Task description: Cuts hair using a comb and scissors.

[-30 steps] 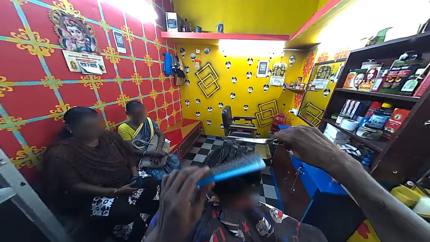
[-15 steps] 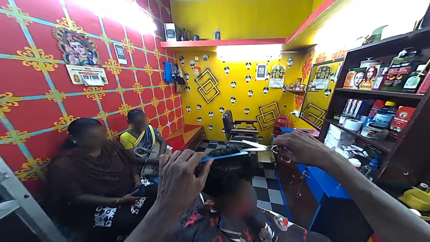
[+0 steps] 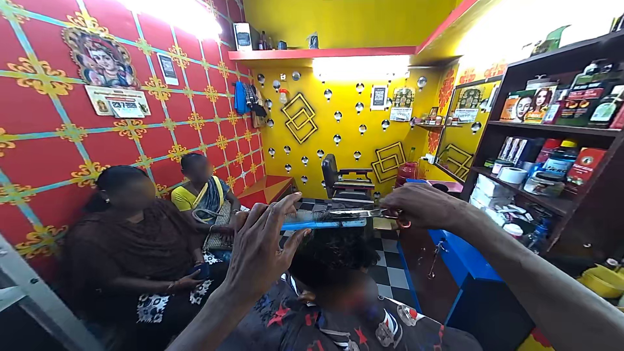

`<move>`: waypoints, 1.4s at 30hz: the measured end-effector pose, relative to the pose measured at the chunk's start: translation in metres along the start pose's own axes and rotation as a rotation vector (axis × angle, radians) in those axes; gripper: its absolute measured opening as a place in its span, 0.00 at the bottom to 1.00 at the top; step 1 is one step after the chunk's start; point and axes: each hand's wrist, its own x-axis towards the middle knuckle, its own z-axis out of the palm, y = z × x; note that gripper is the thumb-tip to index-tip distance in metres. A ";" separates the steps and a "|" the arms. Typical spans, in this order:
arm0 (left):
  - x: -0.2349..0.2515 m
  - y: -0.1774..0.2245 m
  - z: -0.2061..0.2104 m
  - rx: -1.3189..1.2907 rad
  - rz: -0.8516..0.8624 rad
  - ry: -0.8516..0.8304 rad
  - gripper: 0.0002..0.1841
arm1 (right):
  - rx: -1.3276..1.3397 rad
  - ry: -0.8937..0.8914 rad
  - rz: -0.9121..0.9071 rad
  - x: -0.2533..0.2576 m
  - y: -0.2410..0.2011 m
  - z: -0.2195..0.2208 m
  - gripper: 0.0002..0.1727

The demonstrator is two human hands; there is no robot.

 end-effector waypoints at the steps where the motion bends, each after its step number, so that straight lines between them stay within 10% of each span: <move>1: -0.001 0.001 -0.002 -0.006 -0.005 -0.002 0.31 | 0.004 -0.034 0.034 -0.005 0.002 -0.003 0.18; 14: -0.013 0.001 -0.019 -0.085 -0.022 -0.008 0.28 | -0.094 -0.018 -0.087 -0.001 -0.034 -0.032 0.17; 19: -0.070 0.022 -0.022 -0.213 -0.311 0.112 0.19 | -0.098 -0.065 0.161 -0.012 -0.030 -0.043 0.19; 26: -0.142 0.040 0.011 -0.244 -0.220 0.124 0.19 | -0.285 0.221 0.050 -0.011 -0.012 -0.050 0.18; 33: -0.100 -0.003 0.016 -0.439 -0.473 0.114 0.20 | -0.338 -0.092 -0.013 0.015 -0.040 -0.090 0.21; 42: -0.083 -0.018 0.019 -0.309 -0.364 0.186 0.20 | -0.377 -0.470 0.046 0.049 -0.076 -0.110 0.31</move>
